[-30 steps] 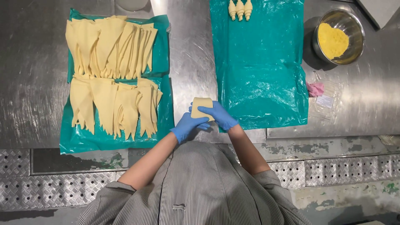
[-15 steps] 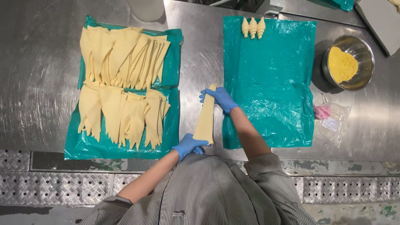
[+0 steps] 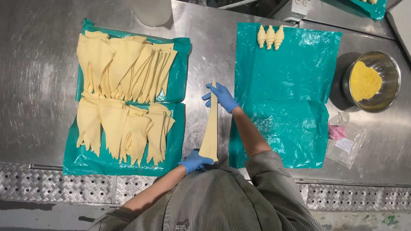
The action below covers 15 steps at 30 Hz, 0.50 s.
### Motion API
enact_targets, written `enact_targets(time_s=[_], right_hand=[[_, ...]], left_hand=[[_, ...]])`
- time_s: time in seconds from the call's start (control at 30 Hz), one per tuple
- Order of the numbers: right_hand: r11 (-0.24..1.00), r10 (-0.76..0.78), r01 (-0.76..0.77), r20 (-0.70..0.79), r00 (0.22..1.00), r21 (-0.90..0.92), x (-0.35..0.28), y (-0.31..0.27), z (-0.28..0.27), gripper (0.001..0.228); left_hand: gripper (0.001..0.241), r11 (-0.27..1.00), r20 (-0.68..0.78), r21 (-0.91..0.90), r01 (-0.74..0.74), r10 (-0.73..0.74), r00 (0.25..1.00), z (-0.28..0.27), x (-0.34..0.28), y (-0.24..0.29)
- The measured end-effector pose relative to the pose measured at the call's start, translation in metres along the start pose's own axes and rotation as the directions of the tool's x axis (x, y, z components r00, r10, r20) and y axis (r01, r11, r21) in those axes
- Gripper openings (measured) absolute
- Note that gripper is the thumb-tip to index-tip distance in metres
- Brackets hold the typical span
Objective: Rolling pre-cut triangular dough pieces into croissant shapes on a stainless steel work surface.
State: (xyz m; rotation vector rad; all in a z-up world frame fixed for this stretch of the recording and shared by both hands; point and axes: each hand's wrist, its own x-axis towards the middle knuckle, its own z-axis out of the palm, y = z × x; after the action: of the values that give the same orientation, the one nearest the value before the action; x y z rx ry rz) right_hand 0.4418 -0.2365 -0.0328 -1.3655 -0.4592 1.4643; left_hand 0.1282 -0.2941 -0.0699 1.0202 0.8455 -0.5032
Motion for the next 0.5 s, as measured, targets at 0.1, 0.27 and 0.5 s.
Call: enact_targets(time_s=[0.1, 0.27, 0.5], right_hand=[[0.998, -0.055, 0.055, -0.146, 0.988, -0.007, 0.011, 0.025, 0.002, 0.044], [0.989, -0.118, 0.078, -0.365, 0.924, -0.124, 0.026, 0.051, 0.015, 0.034], [0.293, -0.758, 0.039, -0.207, 0.619, -0.955, 0.016, 0.044, 0.034, 0.032]], left_hand=[[0.048, 0.994, -0.016, -0.071, 0.082, -0.084, 0.996, 0.001, 0.011, -0.006], [0.053, 0.991, -0.031, -0.096, 0.091, -0.095, 0.995, -0.004, 0.053, -0.052], [0.052, 0.979, -0.114, 0.16, 0.127, -0.11, 0.987, -0.004, 0.052, -0.044]])
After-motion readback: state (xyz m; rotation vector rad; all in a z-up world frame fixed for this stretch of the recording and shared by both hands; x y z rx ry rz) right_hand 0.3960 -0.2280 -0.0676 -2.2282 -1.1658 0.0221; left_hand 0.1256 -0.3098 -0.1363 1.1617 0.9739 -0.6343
